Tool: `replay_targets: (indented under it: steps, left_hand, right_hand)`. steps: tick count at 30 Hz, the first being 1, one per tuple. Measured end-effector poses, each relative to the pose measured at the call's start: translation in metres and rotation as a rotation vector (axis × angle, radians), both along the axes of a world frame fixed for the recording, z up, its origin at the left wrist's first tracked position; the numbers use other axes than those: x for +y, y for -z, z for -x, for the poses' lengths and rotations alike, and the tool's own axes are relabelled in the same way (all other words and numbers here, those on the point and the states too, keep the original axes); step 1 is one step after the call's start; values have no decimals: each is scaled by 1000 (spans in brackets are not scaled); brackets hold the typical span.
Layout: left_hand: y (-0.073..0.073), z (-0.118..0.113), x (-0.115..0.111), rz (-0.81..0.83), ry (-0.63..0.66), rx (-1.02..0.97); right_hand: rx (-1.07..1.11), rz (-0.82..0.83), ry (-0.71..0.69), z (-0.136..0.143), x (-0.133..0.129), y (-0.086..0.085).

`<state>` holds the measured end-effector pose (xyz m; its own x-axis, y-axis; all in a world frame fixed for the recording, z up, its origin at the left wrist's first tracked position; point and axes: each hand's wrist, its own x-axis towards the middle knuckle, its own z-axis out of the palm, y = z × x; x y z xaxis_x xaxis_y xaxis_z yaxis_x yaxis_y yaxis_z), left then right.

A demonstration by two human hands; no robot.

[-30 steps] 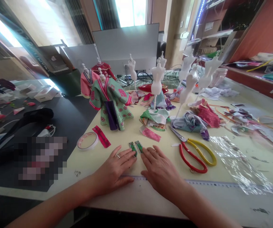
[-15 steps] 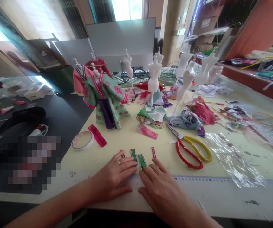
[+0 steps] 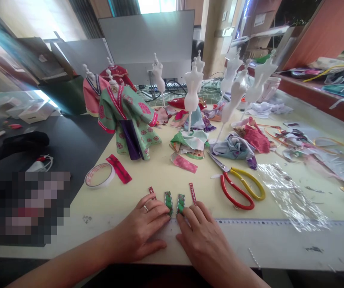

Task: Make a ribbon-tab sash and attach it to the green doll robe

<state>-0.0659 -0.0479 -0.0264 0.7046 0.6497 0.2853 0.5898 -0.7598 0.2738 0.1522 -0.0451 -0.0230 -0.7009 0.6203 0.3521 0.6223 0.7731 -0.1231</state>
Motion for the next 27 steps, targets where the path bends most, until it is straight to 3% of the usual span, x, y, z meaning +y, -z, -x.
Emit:
replay_targets:
  steps: [27]
  left_hand:
    - [3,0,0,-38,-27,-3]
  right_hand:
    - [77,35,-6,-4,-3,4]
